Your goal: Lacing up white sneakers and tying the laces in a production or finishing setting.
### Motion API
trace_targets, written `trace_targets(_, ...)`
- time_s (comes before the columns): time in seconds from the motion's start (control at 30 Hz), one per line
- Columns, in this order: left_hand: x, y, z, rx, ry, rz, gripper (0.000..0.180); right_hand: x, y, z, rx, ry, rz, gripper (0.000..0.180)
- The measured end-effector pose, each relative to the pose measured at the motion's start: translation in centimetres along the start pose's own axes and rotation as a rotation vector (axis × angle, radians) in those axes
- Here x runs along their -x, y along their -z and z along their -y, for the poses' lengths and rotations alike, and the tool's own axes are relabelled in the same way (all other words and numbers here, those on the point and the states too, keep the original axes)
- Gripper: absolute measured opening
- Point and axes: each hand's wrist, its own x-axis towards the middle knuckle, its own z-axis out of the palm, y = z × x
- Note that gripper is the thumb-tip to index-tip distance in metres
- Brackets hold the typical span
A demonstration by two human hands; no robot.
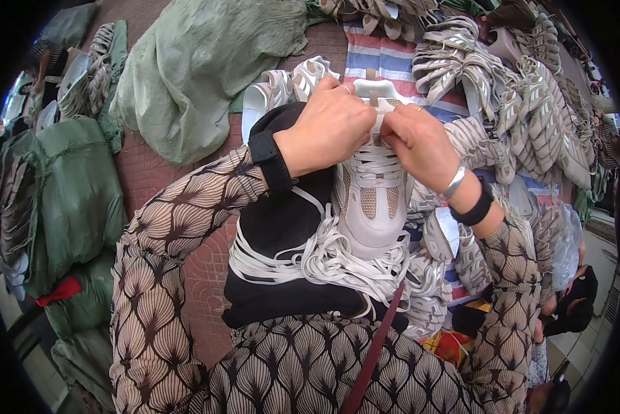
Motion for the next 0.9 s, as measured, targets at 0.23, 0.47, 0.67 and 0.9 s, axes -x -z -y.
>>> trace_targets(0.23,-0.1,0.0,-0.2,-0.014,0.003,-0.009,0.009,-0.4,0.9,-0.5,-0.131,-0.014,0.077,0.005)
trace_targets(0.47,0.0,0.0,0.1,-0.037,-0.020,-0.006,0.010,-0.6,-0.6,0.4,-0.099,-0.033,-0.023,0.011)
trace_targets(0.67,-0.1,-0.2,-0.2,-0.027,-0.019,-0.021,0.010,-0.2,-0.4,0.5,0.084,-0.054,-0.058,0.012)
trace_targets(0.9,-0.9,0.0,-1.3,-0.182,-0.154,-0.027,0.005,-0.3,-0.1,-0.9,0.063,-0.076,-0.016,0.005)
